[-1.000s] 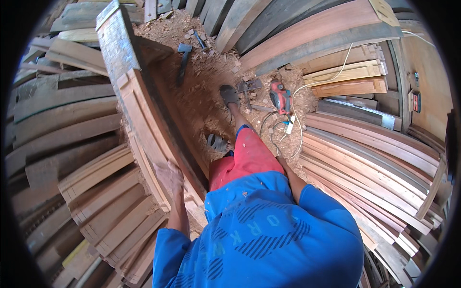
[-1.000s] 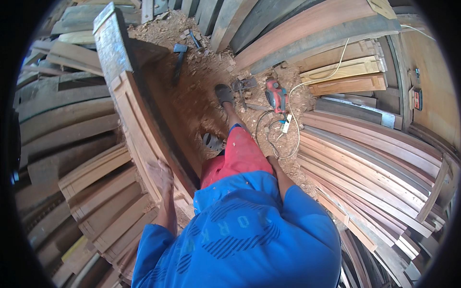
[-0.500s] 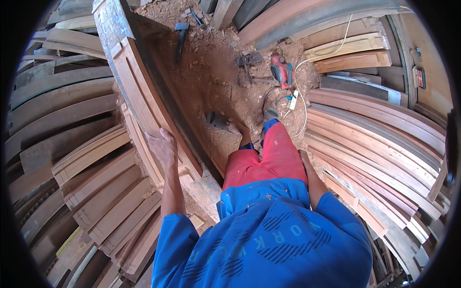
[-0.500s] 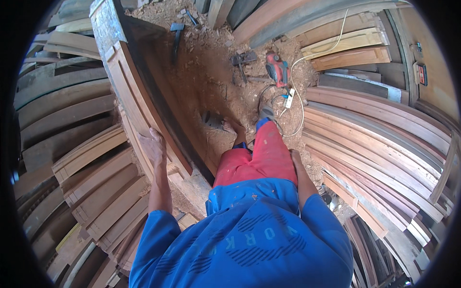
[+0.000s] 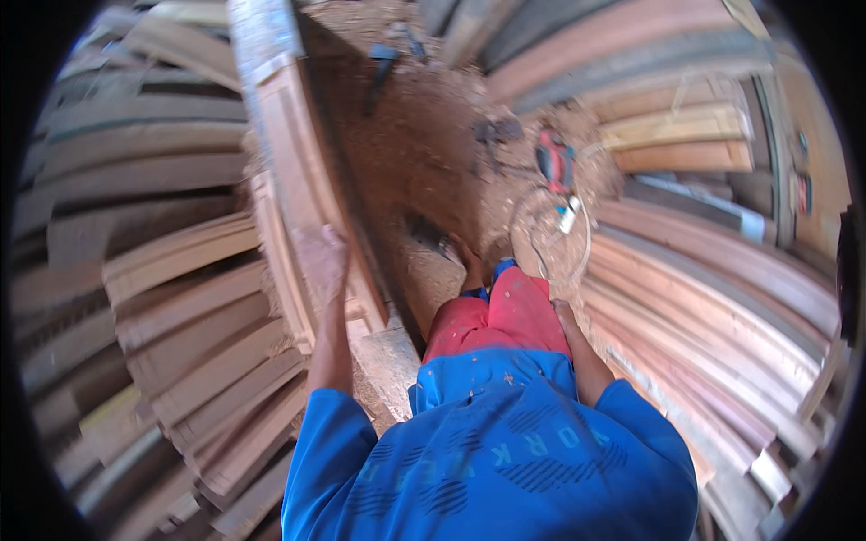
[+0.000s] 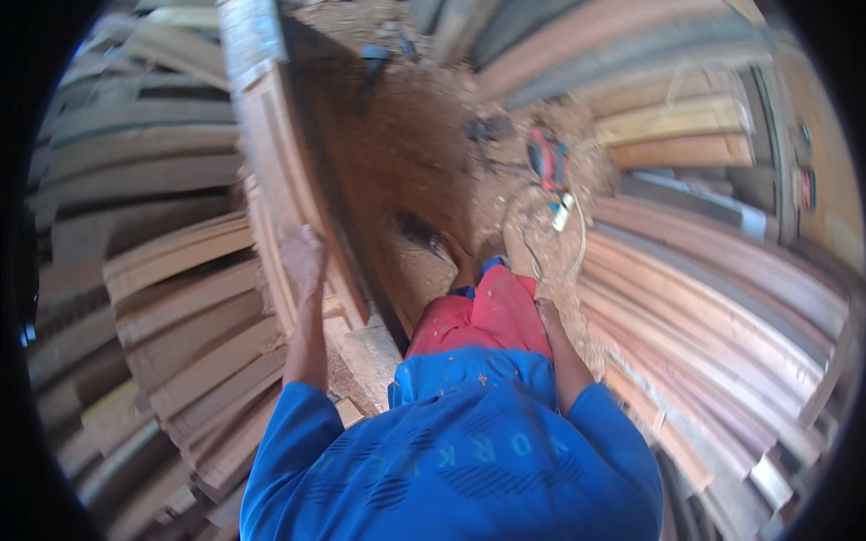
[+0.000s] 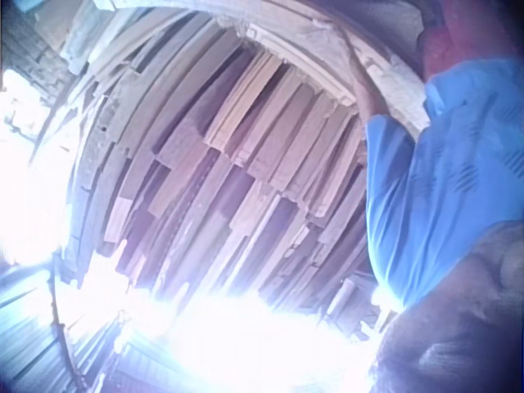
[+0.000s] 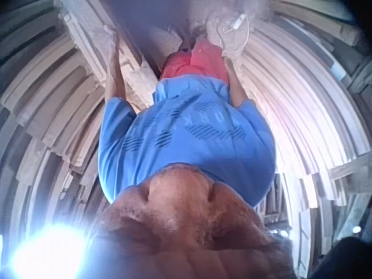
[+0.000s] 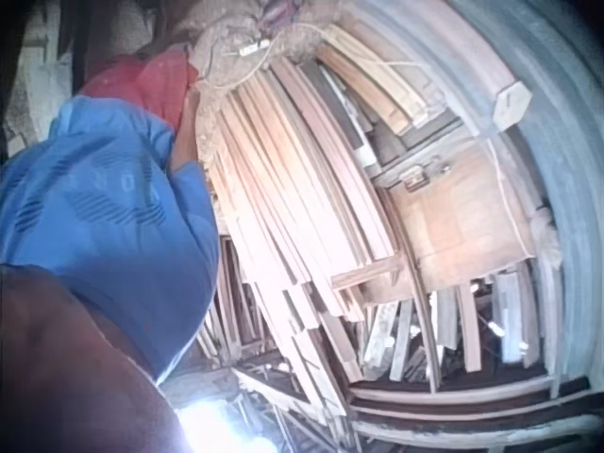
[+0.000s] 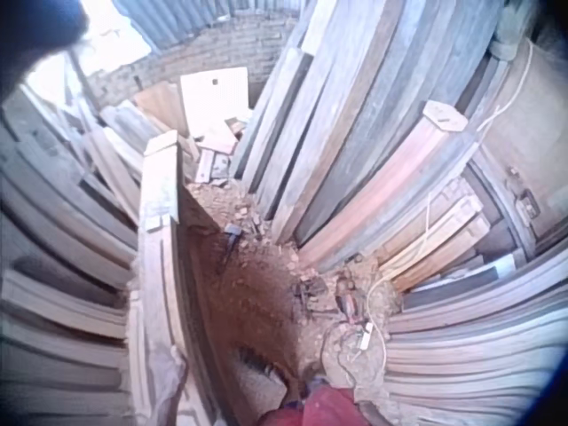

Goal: The person uses a chisel and a mallet to carve a groove into a wooden plank resting on a workbench. They repeatedly strike the chisel to remove wood, then clear the shavings and inspect the groove. The person handles multiple planks, moving them aside and selecting new pieces to work on.

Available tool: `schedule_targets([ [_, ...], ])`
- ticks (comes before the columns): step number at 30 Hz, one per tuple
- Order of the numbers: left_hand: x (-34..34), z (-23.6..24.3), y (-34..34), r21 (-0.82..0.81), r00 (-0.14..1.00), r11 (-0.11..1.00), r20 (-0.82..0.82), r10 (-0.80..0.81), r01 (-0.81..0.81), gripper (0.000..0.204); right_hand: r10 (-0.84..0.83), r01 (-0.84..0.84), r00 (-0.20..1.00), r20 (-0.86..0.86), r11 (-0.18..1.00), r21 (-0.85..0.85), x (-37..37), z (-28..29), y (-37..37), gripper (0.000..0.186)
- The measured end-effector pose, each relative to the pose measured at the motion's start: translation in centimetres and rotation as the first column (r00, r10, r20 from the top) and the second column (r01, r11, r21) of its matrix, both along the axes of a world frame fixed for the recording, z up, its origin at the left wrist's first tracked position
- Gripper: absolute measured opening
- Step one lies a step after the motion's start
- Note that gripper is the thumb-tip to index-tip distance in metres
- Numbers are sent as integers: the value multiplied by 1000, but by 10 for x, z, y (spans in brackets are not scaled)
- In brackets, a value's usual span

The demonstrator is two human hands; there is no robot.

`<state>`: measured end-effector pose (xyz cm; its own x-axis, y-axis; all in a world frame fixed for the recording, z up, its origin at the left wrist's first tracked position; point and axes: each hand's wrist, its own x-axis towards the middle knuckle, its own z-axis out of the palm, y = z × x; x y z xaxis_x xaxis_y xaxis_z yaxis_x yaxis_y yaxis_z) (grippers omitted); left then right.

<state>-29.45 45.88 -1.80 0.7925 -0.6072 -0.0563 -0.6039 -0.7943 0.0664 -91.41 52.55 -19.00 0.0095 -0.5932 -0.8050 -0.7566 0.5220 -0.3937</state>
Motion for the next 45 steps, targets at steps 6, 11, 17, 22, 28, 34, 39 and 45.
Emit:
schedule_targets([
  [6, 0, 5, -2, -61, 976, 989, -178, 124, -137, 86, 293, -287, 952, 85, 955, -69, 116, 47, -117, 28],
  [11, 3, 33, 4, -7, 888, 954, -368, 275, -298, 91, 609, -539, 793, -23, 684, -491, 233, 87, -242, 22],
  [17, 3, 42, 9, -76, 827, 894, -421, 372, -441, 91, 832, -605, 483, -273, 92, -791, 507, 185, -333, 35],
  [22, 3, 20, 9, -125, 759, 801, -432, 488, -585, 84, 841, -543, 276, -466, -263, -797, 694, 212, -305, 45],
  [28, 10, 27, 6, -134, 669, 727, -528, 523, -674, 67, 768, -684, 58, -638, -435, -586, 734, 147, -266, 53],
  [34, 13, 29, 4, -119, 663, 727, -529, 530, -676, 60, 743, -729, -16, -670, -467, -500, 747, 157, -267, 41],
  [39, 11, 30, 9, -158, 662, 723, -566, 491, -672, 62, 746, -751, -71, -662, -477, -457, 743, 145, -275, 36],
  [45, 5, 26, 10, -155, 646, 697, -554, 526, -700, 60, 718, -745, -94, -690, -510, -430, 745, 160, -265, 32],
])
